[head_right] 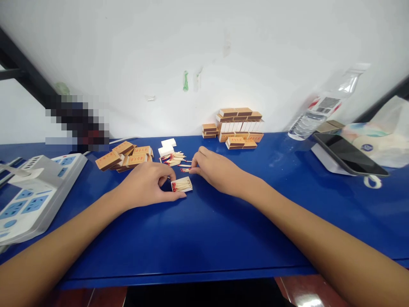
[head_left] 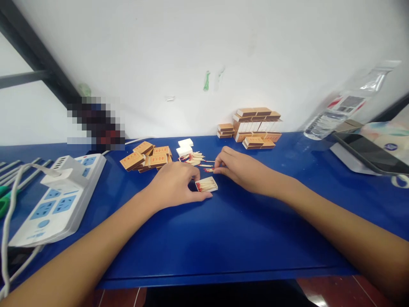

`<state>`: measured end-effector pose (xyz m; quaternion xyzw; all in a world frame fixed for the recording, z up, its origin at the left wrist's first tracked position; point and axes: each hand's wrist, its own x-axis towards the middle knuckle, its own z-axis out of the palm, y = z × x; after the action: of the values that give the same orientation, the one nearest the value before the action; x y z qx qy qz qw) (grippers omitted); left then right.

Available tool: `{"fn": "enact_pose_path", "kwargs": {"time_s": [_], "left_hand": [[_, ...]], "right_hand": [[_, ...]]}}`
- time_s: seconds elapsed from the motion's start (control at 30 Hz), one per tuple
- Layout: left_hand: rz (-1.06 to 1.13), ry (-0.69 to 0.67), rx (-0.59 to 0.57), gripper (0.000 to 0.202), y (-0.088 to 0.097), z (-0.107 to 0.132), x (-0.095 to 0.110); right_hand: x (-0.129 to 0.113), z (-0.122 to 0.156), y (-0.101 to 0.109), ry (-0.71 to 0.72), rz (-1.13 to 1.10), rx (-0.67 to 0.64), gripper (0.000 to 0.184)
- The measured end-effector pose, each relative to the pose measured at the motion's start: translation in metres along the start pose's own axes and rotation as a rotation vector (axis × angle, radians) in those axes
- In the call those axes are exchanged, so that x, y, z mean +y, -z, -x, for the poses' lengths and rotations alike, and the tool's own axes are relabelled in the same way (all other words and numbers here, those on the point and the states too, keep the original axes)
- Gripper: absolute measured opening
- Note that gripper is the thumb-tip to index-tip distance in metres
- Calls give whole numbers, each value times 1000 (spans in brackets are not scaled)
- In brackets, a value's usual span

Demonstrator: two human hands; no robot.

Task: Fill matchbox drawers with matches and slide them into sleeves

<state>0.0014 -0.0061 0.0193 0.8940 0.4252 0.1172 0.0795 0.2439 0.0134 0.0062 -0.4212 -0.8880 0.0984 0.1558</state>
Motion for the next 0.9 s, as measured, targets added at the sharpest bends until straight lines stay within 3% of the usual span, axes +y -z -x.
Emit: {"fn": "enact_pose_path", "kwargs": {"time_s": [0.23, 0.4, 0.53, 0.9], "left_hand": [[3, 5, 14, 47, -2, 0, -1], [-1, -13, 11, 50, -3, 0, -3], [-3, -27, 11, 51, -4, 0, -3], [3, -49, 19, 53, -6, 1, -4]], "right_hand": [[-30, 6, -3, 97, 36, -82, 16], [-16, 9, 13, 34, -65, -89, 16], [-6, 13, 19, 24, -150, -174, 15], [-28, 13, 11, 41, -91, -208, 17]]}}
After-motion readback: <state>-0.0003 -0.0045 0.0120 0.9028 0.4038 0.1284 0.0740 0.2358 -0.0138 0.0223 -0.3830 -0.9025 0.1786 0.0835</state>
